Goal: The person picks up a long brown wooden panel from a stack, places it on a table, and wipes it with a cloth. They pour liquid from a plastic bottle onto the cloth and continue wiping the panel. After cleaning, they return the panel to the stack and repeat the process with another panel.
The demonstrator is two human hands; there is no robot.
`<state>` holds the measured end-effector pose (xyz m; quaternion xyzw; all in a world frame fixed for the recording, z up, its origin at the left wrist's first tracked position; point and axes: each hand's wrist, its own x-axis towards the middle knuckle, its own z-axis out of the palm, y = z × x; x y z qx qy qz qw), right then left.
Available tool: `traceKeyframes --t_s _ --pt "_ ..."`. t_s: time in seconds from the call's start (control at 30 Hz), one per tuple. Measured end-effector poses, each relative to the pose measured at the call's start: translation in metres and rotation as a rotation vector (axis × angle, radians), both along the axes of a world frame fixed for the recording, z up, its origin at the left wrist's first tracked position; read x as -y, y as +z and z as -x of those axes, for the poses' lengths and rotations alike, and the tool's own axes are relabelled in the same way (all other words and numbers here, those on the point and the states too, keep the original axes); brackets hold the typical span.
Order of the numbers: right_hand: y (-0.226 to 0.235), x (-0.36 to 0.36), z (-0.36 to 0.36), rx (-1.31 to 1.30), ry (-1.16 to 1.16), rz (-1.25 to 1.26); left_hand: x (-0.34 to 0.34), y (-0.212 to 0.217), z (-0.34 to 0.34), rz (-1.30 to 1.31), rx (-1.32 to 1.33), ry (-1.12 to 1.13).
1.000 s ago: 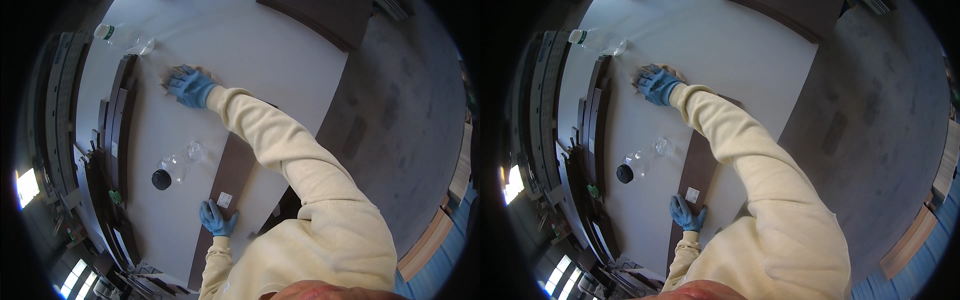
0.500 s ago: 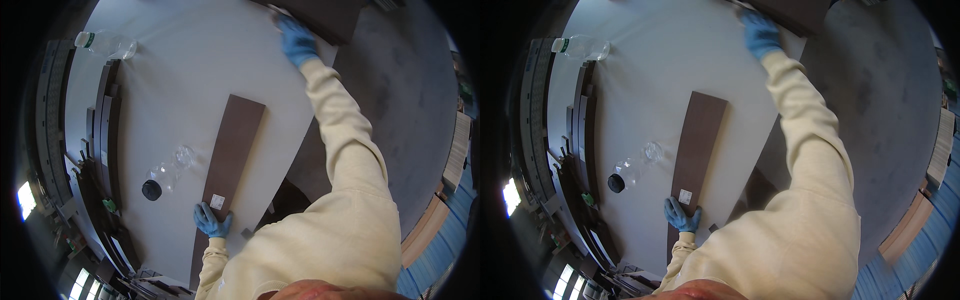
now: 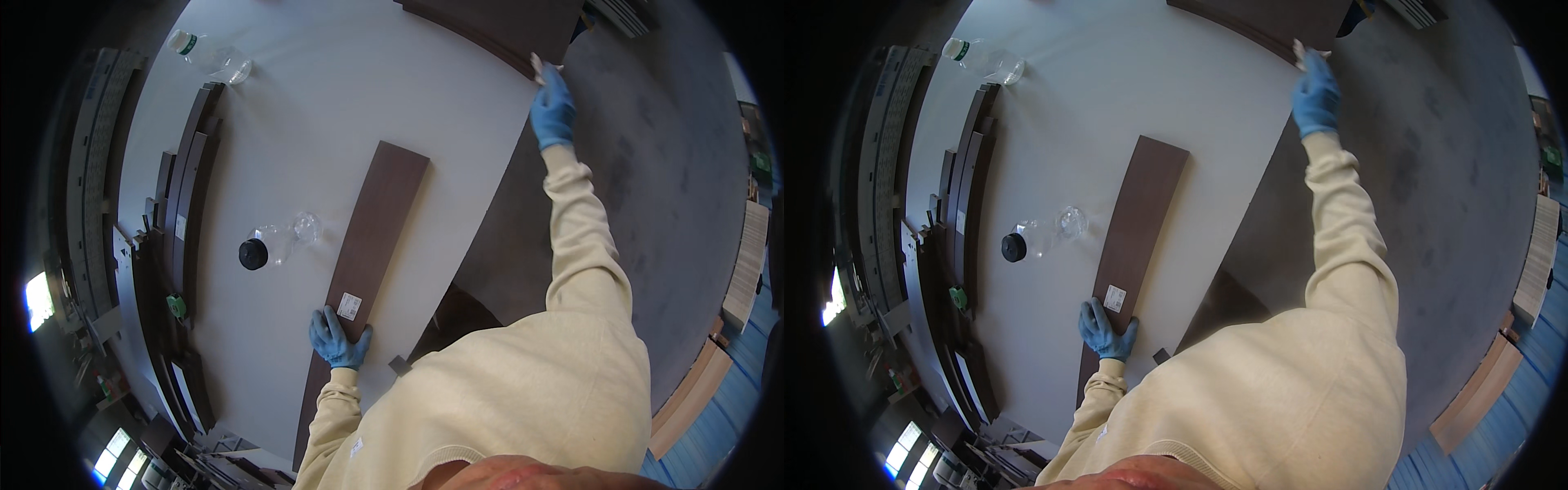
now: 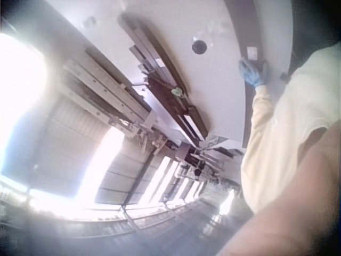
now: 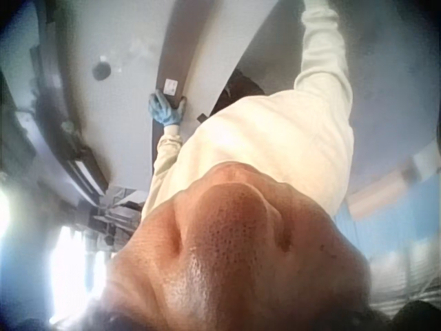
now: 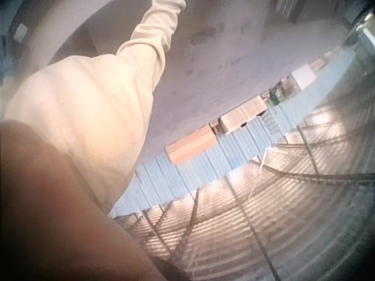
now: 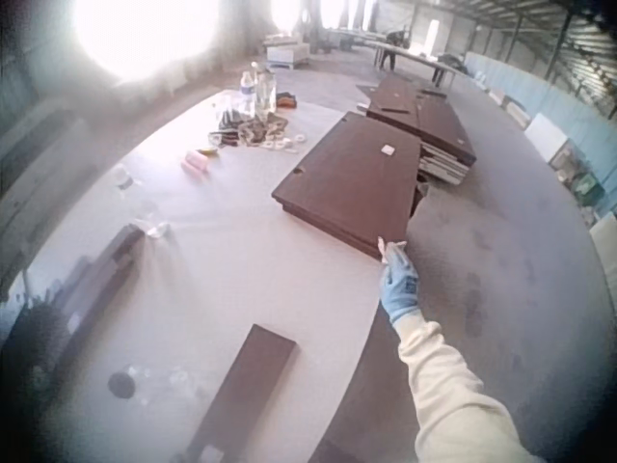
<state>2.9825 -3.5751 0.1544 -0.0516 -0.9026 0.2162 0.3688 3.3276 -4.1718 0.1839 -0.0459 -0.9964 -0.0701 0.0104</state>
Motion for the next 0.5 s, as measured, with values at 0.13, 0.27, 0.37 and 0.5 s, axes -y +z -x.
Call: traceKeyframes --t_s 0.13,0.27,0.37,0.5 --pt "0.037 0.155 0.096 -0.055 0.309 -0.116 -0.002 -0.002 -0.001 0.010 0.007 0.008" --pt "0.024 0.305 0.111 0.157 0.577 -0.406 -0.006 -0.002 0.001 0.036 0.025 0.020" --pt "0.013 0.350 0.099 0.329 0.880 -0.371 -0.009 -0.003 0.003 0.064 0.001 0.006" --pt "0.009 0.299 0.121 0.492 0.687 -0.393 -0.012 -0.004 0.003 0.047 -0.005 0.014"
